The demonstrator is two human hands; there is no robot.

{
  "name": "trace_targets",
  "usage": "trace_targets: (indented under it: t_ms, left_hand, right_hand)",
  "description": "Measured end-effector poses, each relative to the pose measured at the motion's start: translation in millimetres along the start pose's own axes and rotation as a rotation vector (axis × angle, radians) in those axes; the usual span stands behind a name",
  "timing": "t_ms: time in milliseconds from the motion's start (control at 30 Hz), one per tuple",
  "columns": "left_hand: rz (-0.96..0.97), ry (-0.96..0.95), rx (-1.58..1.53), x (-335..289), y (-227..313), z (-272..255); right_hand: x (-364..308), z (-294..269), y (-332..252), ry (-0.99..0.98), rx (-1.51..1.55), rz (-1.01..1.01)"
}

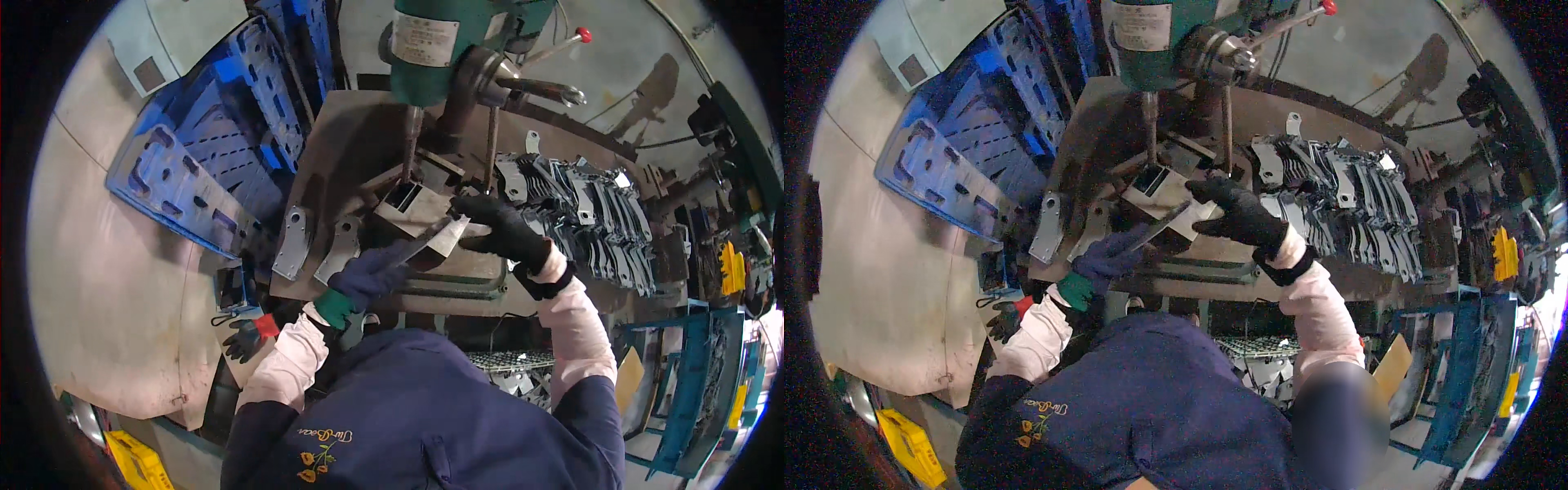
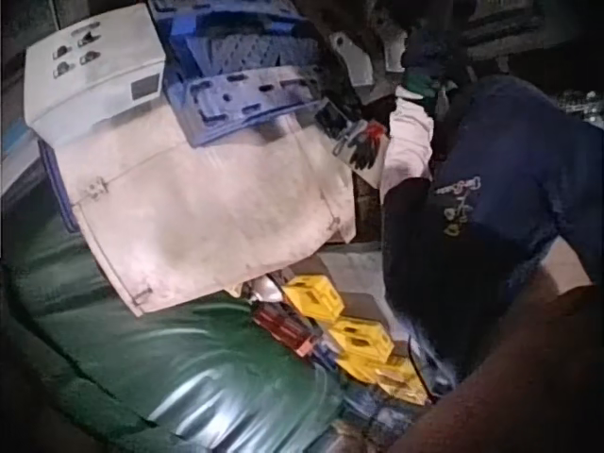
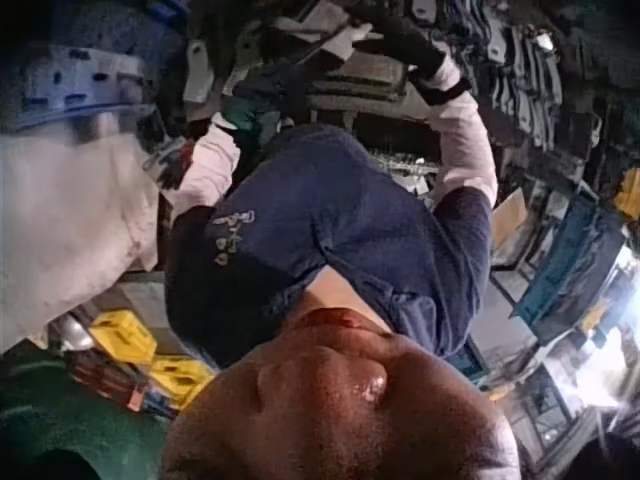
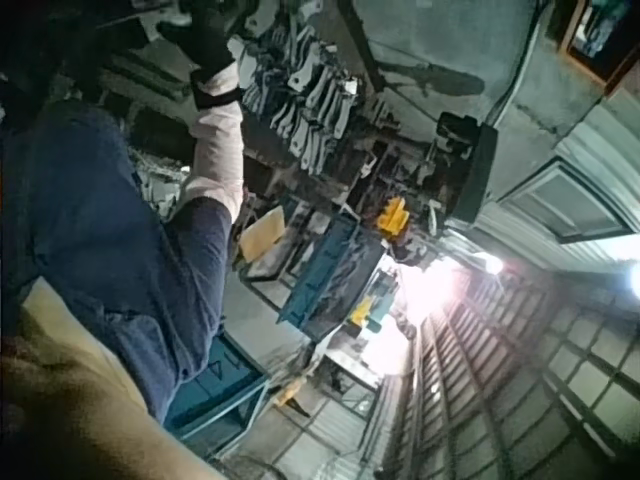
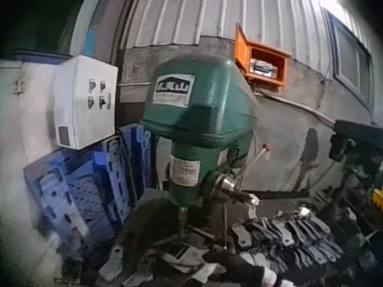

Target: Drilling holes into pre-formed metal components using a stationary drill press.

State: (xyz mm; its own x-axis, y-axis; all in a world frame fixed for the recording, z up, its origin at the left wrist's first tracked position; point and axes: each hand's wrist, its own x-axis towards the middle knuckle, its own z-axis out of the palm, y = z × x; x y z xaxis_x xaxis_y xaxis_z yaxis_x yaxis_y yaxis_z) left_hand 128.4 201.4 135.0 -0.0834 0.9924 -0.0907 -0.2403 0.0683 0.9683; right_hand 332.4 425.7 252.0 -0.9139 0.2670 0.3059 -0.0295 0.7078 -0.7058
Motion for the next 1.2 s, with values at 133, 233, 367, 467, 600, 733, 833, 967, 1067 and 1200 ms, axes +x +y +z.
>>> trace_targets:
  t_ms: [133, 233, 367, 467, 600, 733, 833, 967, 1067, 1200]
  left_hand:
    - [0.466, 0.359, 0.839, 13.2, -15.9, -13.9]
    - [0.210, 0.403, 0.902, 22.2, -7.4, -16.3]
    - [0.505, 0.457, 1.179, 47.5, -36.0, -36.5]
    - [0.440, 0.485, 1.270, 57.0, -36.2, -37.0]
    - [0.269, 0.555, 1.346, 69.2, -32.0, -33.9]
    - [0.222, 0.602, 1.456, 66.2, -29.8, -35.3]
    - [0.205, 0.595, 1.460, 68.8, -25.9, -32.4]
    - [0.246, 0.609, 1.436, 67.2, -25.3, -34.3]
    - [0.233, 0.637, 1.442, 65.1, -18.5, -32.0]
    - [0.266, 0.662, 1.432, 66.5, -23.7, -33.0]
  right_hand:
    - [16.2, -39.8, -70.7, 0.012, 0.720, 0.316]
    - [27.6, -54.5, -85.1, 0.004, 1.265, 0.272]
    - [53.0, -64.2, -151.8, 0.181, 1.345, 0.377]
    - [59.3, -72.4, -162.8, 0.195, 1.465, 0.346]
    - [72.3, -87.5, -168.5, 0.094, 1.647, 0.321]
    - [81.5, -79.6, -169.8, 0.278, 1.666, 0.339]
    - [82.5, -83.1, -160.0, 0.065, 1.897, 0.295]
    - [79.1, -70.9, -172.8, 0.207, 2.105, 0.290]
    - [55.9, -48.4, -149.4, 0.126, 1.618, 0.187]
    - [38.3, -13.7, -125.7, 0.144, 1.446, 0.257]
